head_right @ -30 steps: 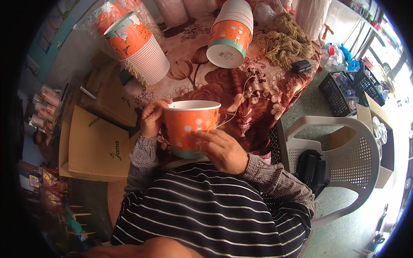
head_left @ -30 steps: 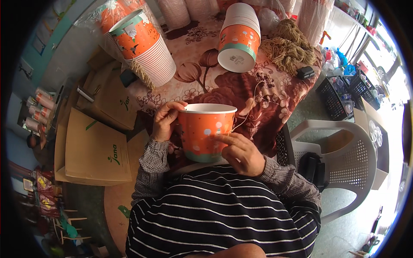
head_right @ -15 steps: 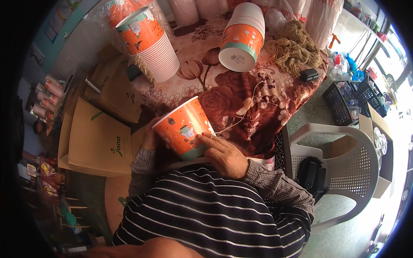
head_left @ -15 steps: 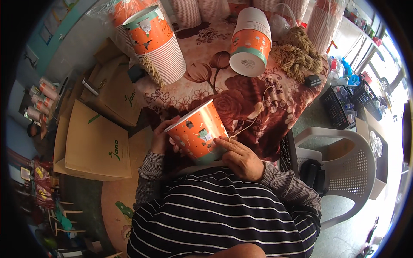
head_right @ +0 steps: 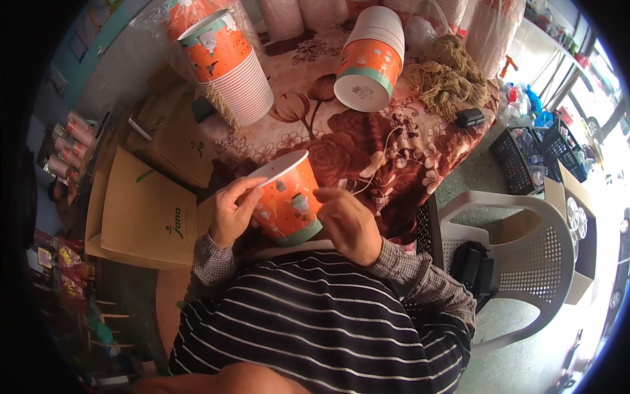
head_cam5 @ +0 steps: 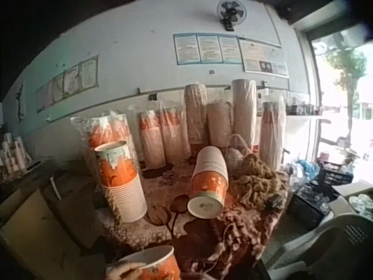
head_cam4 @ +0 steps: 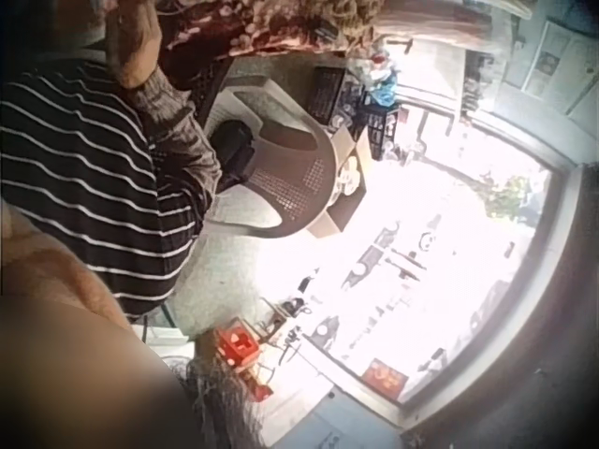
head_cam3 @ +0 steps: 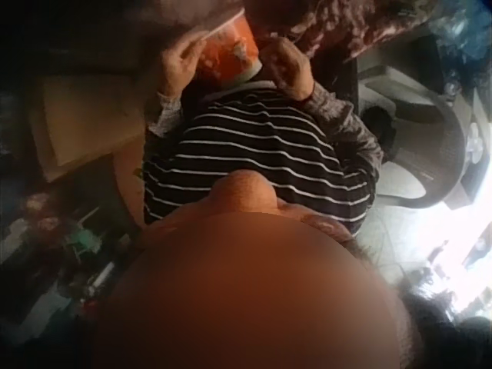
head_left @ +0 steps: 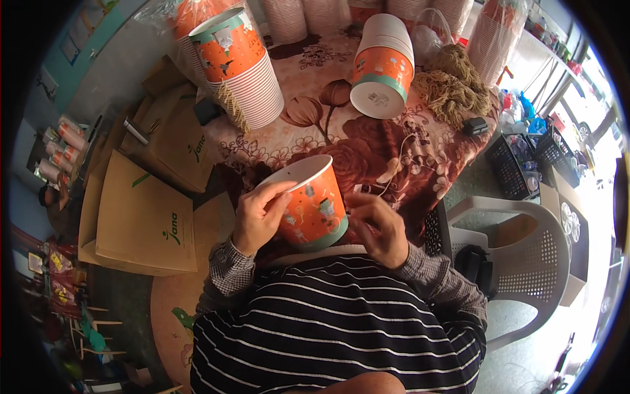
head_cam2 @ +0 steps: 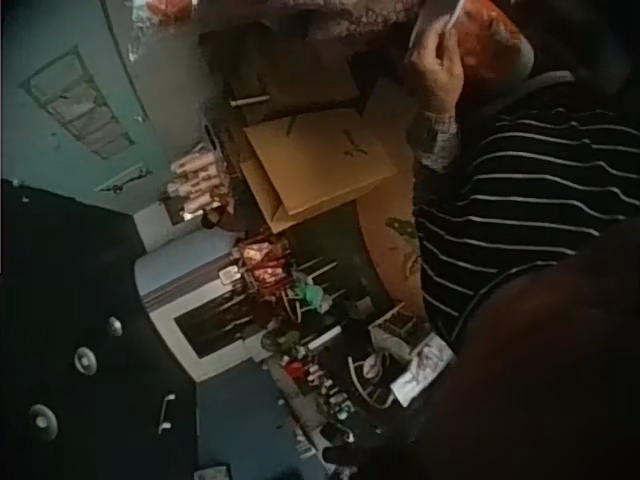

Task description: The person is threading and tying string handles onto paper buckets.

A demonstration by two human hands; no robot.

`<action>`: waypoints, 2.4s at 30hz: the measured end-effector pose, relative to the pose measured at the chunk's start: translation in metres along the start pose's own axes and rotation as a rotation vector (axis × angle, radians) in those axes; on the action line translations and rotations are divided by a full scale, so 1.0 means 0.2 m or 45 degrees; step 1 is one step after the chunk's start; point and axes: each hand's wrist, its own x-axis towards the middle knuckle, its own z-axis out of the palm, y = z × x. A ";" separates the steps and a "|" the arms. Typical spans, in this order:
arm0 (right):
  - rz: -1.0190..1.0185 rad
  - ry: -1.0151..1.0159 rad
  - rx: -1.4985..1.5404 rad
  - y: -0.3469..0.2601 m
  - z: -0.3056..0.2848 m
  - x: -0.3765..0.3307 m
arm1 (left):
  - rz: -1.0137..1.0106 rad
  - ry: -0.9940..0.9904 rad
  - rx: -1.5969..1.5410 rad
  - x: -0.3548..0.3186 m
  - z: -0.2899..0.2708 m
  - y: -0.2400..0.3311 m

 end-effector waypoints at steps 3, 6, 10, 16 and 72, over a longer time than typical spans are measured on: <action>-0.058 0.077 -0.105 -0.07 -0.02 0.08 | 0.180 -0.041 0.071 0.11 0.10 0.11; -0.088 0.147 -0.157 -0.02 -0.01 0.08 | 0.242 -0.116 0.102 0.16 0.19 0.12; -0.077 0.129 -0.266 0.04 -0.05 0.02 | 0.188 -0.085 0.134 0.14 0.23 0.13; -0.124 0.130 -0.360 0.05 -0.07 0.02 | 0.265 -0.092 0.202 0.13 0.27 0.14; 0.335 0.080 0.301 0.02 -0.12 0.07 | 0.250 -0.026 -0.106 0.16 0.37 0.19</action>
